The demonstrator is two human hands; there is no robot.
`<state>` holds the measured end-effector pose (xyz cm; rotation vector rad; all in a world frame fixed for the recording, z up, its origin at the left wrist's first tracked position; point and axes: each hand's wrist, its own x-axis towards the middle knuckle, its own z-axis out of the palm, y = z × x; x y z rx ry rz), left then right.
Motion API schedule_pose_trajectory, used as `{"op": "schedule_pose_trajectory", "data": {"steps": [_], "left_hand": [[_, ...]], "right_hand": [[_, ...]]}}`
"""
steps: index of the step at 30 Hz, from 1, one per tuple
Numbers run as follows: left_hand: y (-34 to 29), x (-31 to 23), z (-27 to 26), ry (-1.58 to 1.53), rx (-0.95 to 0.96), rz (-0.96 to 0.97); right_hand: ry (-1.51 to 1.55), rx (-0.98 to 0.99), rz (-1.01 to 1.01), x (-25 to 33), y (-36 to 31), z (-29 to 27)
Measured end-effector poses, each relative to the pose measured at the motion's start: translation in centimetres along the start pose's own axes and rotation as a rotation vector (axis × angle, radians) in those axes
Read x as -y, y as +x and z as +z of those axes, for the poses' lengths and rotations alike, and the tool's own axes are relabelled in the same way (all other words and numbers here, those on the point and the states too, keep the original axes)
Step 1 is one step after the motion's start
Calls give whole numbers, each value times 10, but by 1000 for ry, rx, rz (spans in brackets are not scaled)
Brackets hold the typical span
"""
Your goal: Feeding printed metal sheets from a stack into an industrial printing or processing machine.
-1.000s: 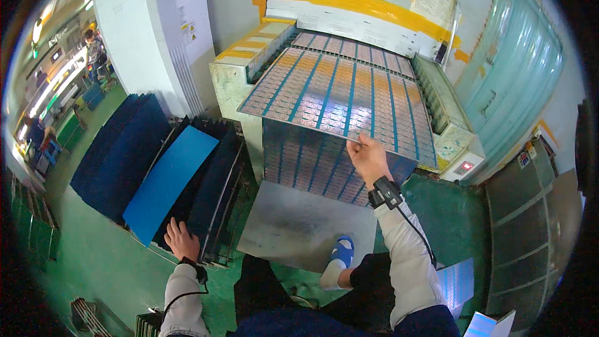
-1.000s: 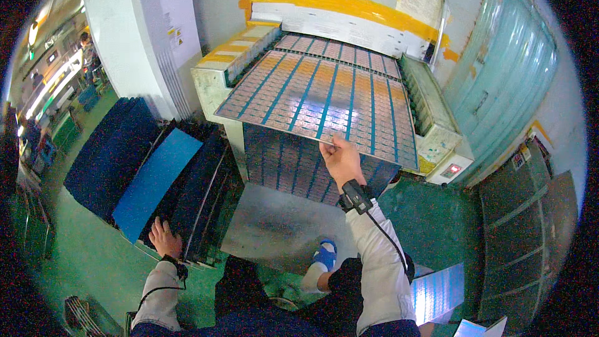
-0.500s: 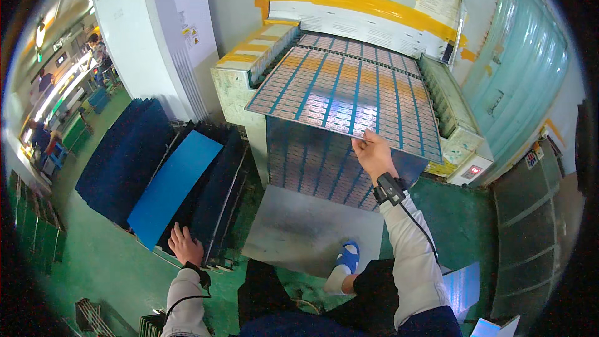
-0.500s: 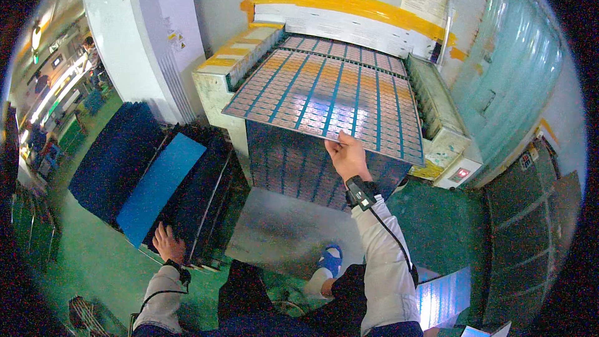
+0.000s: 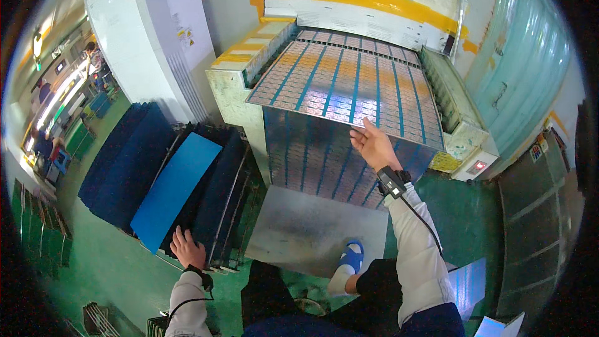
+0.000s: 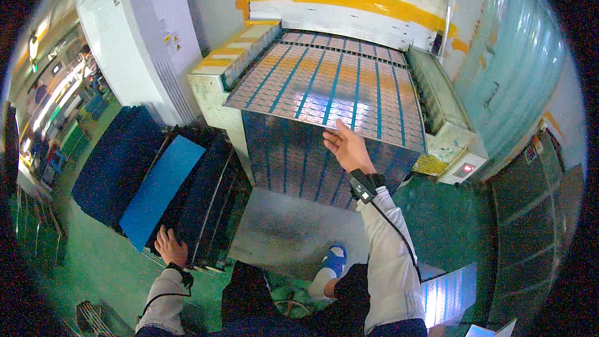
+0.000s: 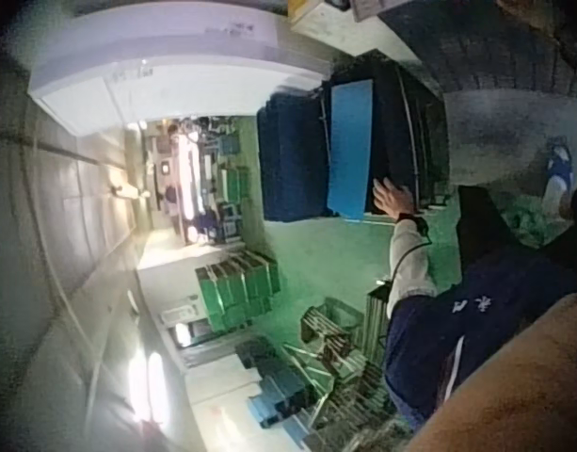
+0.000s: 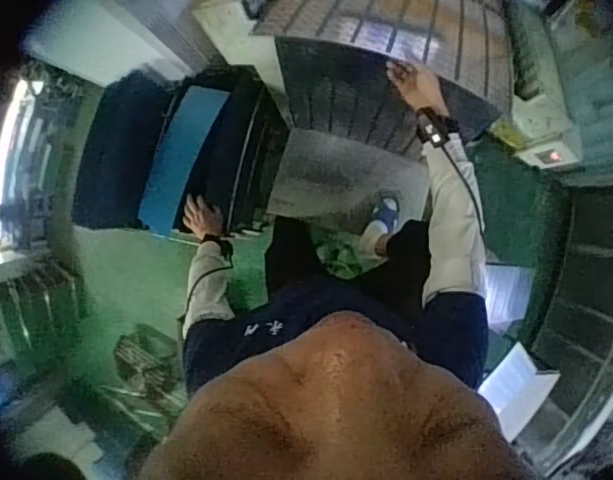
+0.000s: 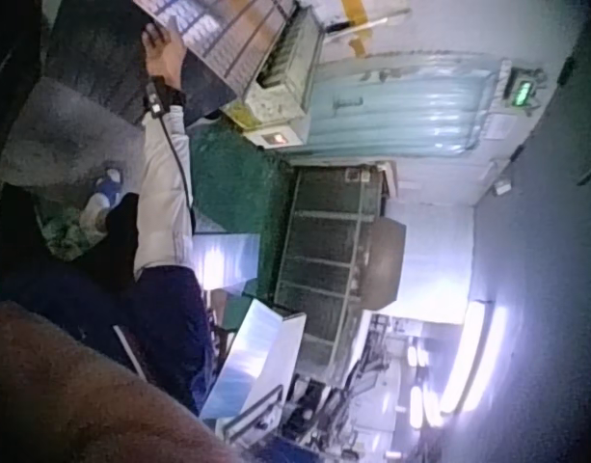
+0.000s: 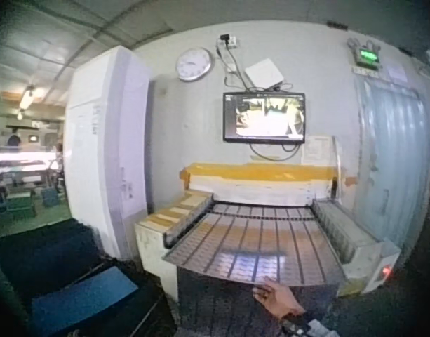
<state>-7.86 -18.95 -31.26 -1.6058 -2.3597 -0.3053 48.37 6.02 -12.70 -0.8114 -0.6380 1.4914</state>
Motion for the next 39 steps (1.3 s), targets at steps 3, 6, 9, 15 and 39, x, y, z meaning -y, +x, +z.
{"op": "schedule_pose_trajectory", "data": {"steps": [3,6,9,15,39], "left_hand": [[-3,11,-4,9,-4,-5],[-6,16,-11,33,-2,-12],[1,-2,-1,19,-4,3],[-3,14,-4,41,25,-14],[0,5,-1,3,16,-31]], "right_hand": [[-229,50,-12,-4,-10,16],[-561,13,-76,-9,-6,17],[-898,-132,-361,-17,14,-22],[-1378,-179,-594,-27,7,-11],[-1841,-164,-874,-10,-32,26]]}}
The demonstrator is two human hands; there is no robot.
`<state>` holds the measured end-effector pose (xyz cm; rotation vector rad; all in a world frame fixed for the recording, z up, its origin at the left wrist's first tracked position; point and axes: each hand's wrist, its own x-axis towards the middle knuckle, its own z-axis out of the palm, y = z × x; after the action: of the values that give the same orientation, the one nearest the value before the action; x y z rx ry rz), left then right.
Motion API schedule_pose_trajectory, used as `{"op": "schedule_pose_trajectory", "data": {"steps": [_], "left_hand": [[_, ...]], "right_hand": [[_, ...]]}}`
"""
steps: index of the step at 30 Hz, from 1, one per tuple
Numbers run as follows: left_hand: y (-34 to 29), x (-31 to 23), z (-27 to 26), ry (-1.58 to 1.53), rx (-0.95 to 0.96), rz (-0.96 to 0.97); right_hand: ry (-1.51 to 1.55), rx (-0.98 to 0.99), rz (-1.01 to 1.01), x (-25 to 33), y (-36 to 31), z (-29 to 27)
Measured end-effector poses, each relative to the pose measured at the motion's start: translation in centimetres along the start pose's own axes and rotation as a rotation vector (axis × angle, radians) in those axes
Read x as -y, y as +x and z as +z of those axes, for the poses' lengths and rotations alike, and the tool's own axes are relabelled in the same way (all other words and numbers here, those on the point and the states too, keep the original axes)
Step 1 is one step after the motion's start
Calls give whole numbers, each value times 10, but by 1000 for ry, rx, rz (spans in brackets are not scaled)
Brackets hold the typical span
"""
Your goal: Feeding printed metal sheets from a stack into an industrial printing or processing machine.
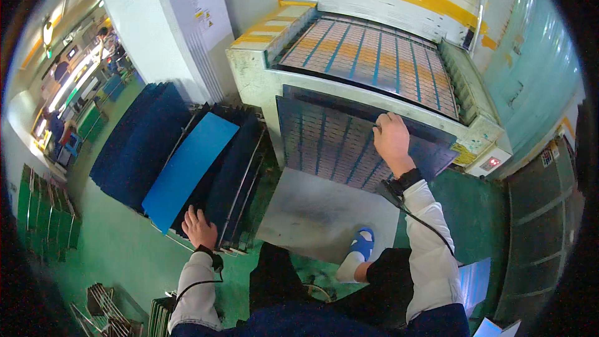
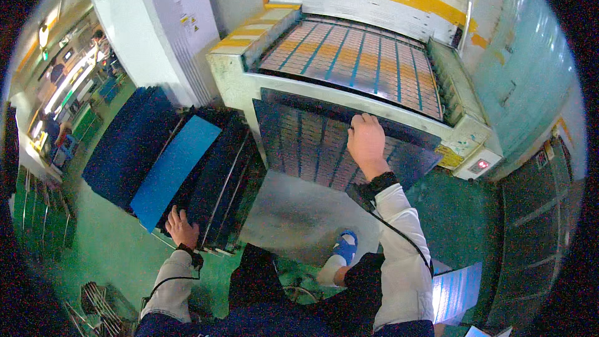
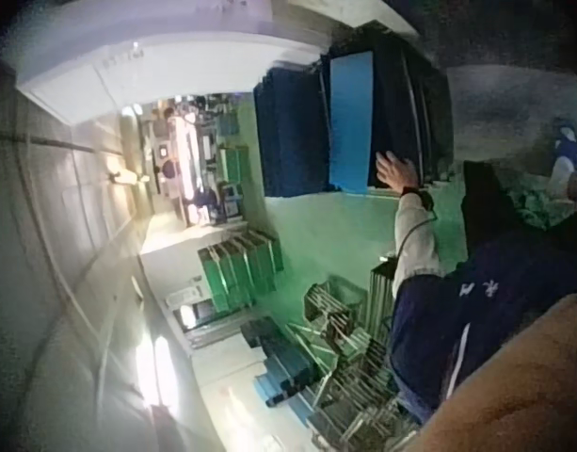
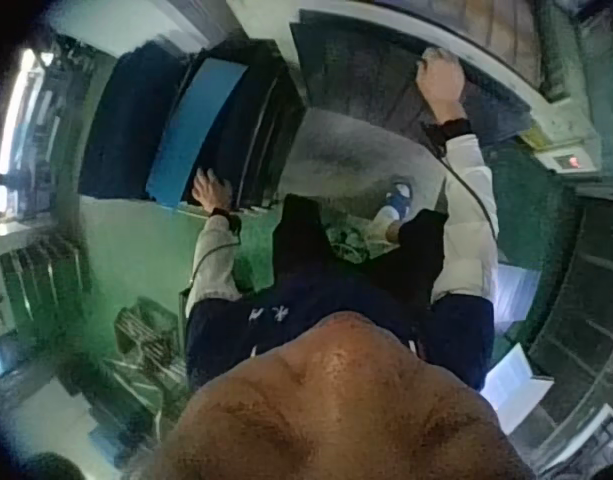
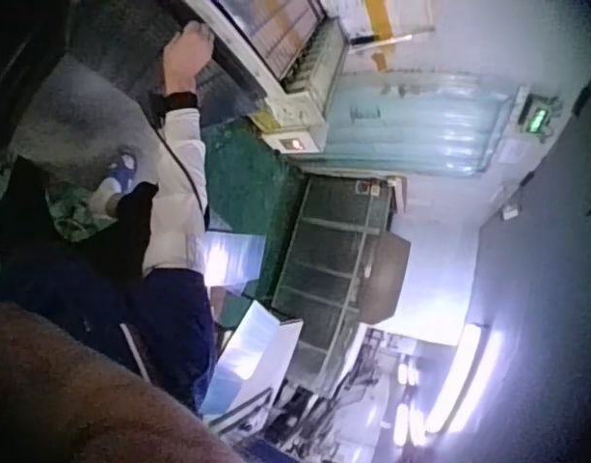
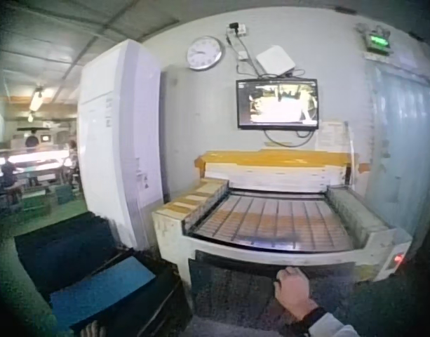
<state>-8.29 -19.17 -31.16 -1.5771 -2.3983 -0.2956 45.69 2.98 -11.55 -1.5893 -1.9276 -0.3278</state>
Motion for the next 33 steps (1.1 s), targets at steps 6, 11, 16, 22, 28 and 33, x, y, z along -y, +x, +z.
{"op": "schedule_pose_trajectory", "data": {"steps": [6,11,16,22,28,33], "left_hand": [[2,-7,-1,-15,35,-22],[-4,2,-2,-32,-57,11],[3,-2,-1,4,-3,13],[1,-1,3,19,-2,44],[-4,-4,-4,-20,-25,20],[-3,-3,-1,-36,-41,27]], "right_hand": [[-26,124,-21,8,-3,-15],[-4,219,-107,20,-7,-16],[113,428,1,10,-16,-12],[47,525,-93,6,-36,15],[-12,548,-68,14,-36,14],[93,599,-42,21,-32,4]]}}
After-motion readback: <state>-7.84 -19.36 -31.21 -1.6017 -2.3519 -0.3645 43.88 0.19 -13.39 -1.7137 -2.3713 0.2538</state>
